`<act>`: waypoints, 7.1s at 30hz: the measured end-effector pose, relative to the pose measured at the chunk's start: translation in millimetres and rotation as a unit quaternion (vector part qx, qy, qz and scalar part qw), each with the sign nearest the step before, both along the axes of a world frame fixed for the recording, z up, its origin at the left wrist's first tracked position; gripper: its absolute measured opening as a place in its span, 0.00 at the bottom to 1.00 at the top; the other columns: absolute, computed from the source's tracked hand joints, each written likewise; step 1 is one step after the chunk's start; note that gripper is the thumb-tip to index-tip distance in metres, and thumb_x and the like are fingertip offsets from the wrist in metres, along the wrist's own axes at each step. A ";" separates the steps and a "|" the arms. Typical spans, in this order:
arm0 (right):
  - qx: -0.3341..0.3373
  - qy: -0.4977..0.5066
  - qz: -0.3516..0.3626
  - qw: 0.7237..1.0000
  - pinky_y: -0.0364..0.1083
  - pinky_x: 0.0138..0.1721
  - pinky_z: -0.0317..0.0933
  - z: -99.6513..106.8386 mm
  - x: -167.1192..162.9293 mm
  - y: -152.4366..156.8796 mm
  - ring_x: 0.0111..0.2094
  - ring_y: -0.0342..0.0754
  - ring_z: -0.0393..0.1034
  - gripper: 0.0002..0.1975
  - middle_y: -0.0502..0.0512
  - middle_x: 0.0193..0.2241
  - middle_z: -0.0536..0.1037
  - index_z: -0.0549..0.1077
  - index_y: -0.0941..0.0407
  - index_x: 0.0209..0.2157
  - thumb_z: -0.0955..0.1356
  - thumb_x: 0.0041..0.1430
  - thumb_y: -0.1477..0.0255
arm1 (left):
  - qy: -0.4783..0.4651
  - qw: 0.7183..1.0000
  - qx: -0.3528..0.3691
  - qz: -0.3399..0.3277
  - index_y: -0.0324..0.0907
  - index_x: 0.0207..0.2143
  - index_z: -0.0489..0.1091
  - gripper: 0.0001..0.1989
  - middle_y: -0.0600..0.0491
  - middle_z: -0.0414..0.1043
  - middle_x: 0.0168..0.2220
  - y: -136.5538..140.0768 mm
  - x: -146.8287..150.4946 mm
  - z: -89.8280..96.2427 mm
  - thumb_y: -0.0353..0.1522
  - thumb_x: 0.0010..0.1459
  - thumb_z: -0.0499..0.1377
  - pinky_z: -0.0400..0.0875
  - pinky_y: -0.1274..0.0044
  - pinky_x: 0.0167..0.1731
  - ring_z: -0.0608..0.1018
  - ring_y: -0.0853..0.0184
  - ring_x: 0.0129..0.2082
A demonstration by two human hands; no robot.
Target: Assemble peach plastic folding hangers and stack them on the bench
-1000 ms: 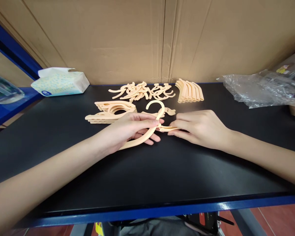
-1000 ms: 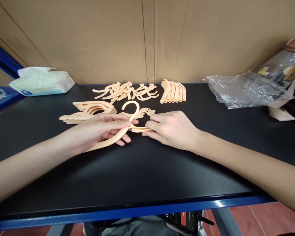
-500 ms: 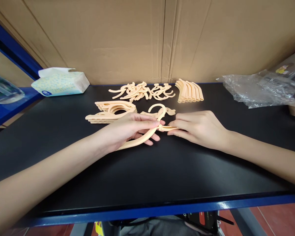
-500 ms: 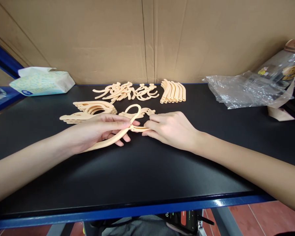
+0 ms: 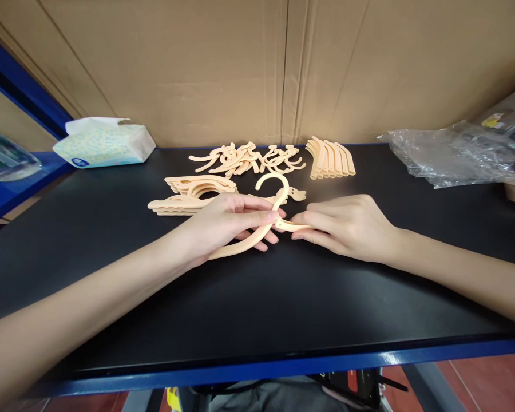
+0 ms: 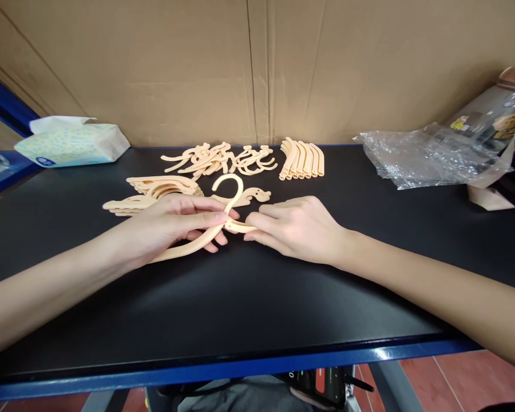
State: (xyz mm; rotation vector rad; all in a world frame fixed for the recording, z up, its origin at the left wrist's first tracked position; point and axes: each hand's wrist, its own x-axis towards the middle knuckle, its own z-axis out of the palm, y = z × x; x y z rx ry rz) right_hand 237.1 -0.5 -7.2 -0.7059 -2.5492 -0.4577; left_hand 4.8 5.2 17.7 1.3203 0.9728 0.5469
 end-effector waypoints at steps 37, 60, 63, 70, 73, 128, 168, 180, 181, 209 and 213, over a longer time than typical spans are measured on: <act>-0.161 0.019 0.008 0.987 0.42 0.21 0.42 1.5 1.2 -1.2 0.18 0.37 0.58 0.17 0.45 0.18 0.71 0.73 0.56 0.29 0.61 0.68 0.64 | 0.126 0.981 0.127 -0.077 0.39 0.37 0.75 0.15 0.52 0.77 0.29 -5.5 2.9 1.1 0.40 0.64 0.53 0.67 0.83 0.19 0.72 0.73 0.21; -0.208 0.033 0.033 0.977 0.41 0.23 0.46 -0.3 3.5 3.5 0.20 0.37 0.62 0.15 0.45 0.20 0.74 0.75 0.55 0.31 0.63 0.66 0.63 | 0.247 0.941 0.213 -0.095 0.40 0.25 0.68 0.21 0.57 0.65 0.18 -14.0 6.2 4.5 0.41 0.66 0.47 0.62 0.82 0.22 0.69 0.72 0.19; -0.157 0.039 0.039 0.986 0.42 0.25 0.48 0.1 3.0 5.4 0.20 0.39 0.59 0.14 0.45 0.19 0.71 0.74 0.56 0.28 0.65 0.64 0.63 | 0.273 0.925 0.246 -0.100 0.41 0.24 0.64 0.21 0.59 0.62 0.19 -16.2 7.5 4.3 0.41 0.67 0.46 0.57 0.81 0.21 0.66 0.73 0.19; -0.075 0.067 -0.006 0.995 0.46 0.32 0.54 4.2 1.3 7.4 0.24 0.44 0.61 0.20 0.49 0.19 0.69 0.70 0.57 0.23 0.68 0.59 0.55 | 0.355 0.857 0.354 -0.116 0.43 0.23 0.52 0.22 0.61 0.53 0.17 -18.9 8.7 0.9 0.47 0.64 0.50 0.48 0.78 0.20 0.59 0.72 0.18; -0.088 0.068 -0.037 0.993 0.50 0.40 0.56 4.1 2.3 9.4 0.30 0.47 0.64 0.21 0.51 0.23 0.72 0.70 0.57 0.25 0.67 0.58 0.52 | 0.369 0.846 0.365 -0.122 0.43 0.24 0.52 0.21 0.61 0.52 0.17 -20.2 8.4 0.0 0.46 0.65 0.49 0.48 0.78 0.21 0.60 0.71 0.18; -0.134 0.123 -0.030 0.983 0.50 0.44 0.59 4.5 0.9 8.2 0.33 0.48 0.69 0.07 0.49 0.27 0.76 0.73 0.55 0.34 0.64 0.59 0.78 | 0.304 0.668 0.641 -0.224 0.40 0.40 0.71 0.10 0.54 0.71 0.32 -22.5 5.7 -9.2 0.33 0.67 0.52 0.62 0.76 0.33 0.70 0.66 0.34; -0.107 0.031 -0.061 0.992 0.51 0.46 0.61 0.5 11.1 18.3 0.41 0.51 0.72 0.15 0.55 0.38 0.79 0.74 0.56 0.41 0.60 0.59 0.83 | 0.319 0.730 0.588 -0.137 0.42 0.41 0.73 0.09 0.53 0.74 0.40 -7.7 1.5 -11.9 0.32 0.66 0.53 0.66 0.76 0.37 0.75 0.66 0.41; 0.000 -0.078 0.072 0.994 0.45 0.30 0.60 18.7 3.7 -5.5 0.27 0.45 0.66 0.13 0.52 0.26 0.74 0.73 0.55 0.31 0.62 0.65 0.66 | 0.289 0.768 0.554 -0.137 0.42 0.35 0.70 0.03 0.57 0.72 0.33 -13.4 4.9 -10.3 0.31 0.58 0.58 0.62 0.78 0.32 0.73 0.69 0.34; -0.006 -0.086 0.068 0.994 0.45 0.31 0.60 18.0 2.7 -6.4 0.28 0.45 0.67 0.12 0.52 0.26 0.74 0.73 0.56 0.30 0.62 0.65 0.68 | 0.288 0.770 0.553 -0.137 0.42 0.35 0.70 0.03 0.57 0.72 0.33 -13.3 4.9 -10.6 0.31 0.58 0.58 0.62 0.78 0.32 0.73 0.70 0.34; 0.071 -0.104 -0.052 0.991 0.44 0.19 0.44 3.4 1.5 -1.0 0.18 0.42 0.62 0.11 0.49 0.21 0.72 0.68 0.59 0.33 0.57 0.67 0.75 | 0.357 0.699 0.620 0.013 0.39 0.39 0.70 0.12 0.54 0.74 0.35 -6.2 -0.1 -6.9 0.32 0.68 0.48 0.65 0.73 0.36 0.72 0.64 0.37; 0.015 -0.114 -0.070 0.991 0.43 0.19 0.41 0.5 2.4 0.2 0.17 0.42 0.64 0.14 0.51 0.22 0.74 0.68 0.60 0.37 0.55 0.69 0.72 | 0.408 0.636 0.655 -0.008 0.37 0.43 0.72 0.12 0.50 0.75 0.41 0.1 -3.3 -11.9 0.30 0.67 0.50 0.67 0.70 0.42 0.72 0.59 0.43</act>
